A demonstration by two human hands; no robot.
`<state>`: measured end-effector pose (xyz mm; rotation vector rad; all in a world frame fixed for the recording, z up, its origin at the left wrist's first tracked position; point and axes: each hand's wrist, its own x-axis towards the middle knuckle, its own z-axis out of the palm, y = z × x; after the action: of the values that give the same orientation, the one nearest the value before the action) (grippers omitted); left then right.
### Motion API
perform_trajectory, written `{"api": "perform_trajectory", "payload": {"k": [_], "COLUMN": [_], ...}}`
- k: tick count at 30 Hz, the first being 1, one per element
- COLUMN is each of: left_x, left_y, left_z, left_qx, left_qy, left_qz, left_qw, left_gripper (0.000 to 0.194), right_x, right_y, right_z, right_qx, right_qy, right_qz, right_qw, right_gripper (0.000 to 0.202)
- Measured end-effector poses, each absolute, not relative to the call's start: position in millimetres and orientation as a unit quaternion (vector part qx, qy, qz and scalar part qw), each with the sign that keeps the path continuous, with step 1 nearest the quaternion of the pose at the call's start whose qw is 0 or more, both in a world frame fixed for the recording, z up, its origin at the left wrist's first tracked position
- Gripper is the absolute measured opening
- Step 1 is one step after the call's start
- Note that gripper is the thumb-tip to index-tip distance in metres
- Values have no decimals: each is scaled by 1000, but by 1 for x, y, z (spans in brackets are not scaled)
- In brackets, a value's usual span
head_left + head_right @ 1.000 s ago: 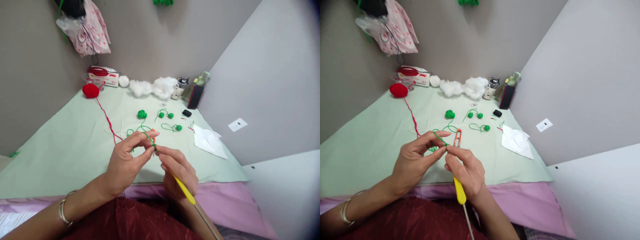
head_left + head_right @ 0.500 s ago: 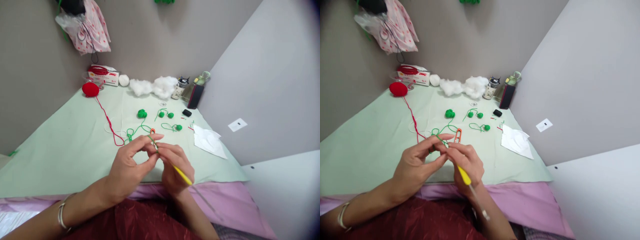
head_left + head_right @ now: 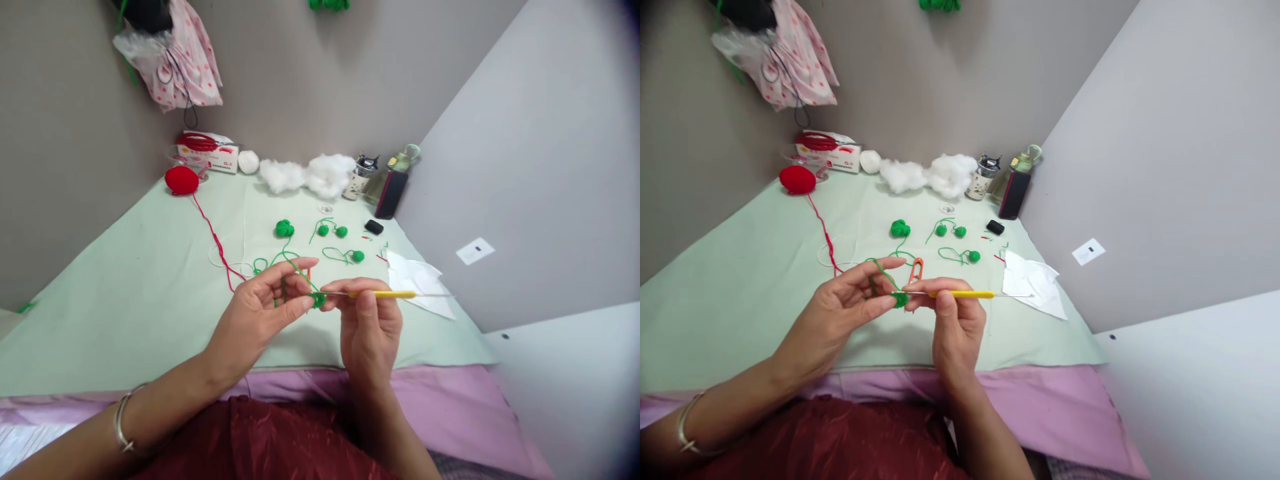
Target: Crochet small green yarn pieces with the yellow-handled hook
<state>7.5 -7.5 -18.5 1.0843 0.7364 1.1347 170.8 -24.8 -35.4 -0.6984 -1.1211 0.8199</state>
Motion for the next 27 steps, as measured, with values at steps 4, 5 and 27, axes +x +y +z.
{"api": "perform_trajectory", "payload": {"k": [4, 5, 27], "left_x": [7, 7, 14], "left_y": [-7, -6, -14], "left_z": [-19, -18, -21], "left_qx": [486, 487, 658], "left_qy": [316, 315, 358], "left_qz": [492, 490, 572], "left_qw": [650, 650, 335], "left_gripper": [33, 32, 18], "right_x": [174, 175, 171], "right_y": [-26, -27, -30], "right_z": [-33, -33, -49], "right_qx": [-308, -311, -336], "right_qy": [-516, -523, -713], "right_qz": [371, 364, 18], "right_qw": [708, 705, 615], "right_gripper": [20, 20, 28]}}
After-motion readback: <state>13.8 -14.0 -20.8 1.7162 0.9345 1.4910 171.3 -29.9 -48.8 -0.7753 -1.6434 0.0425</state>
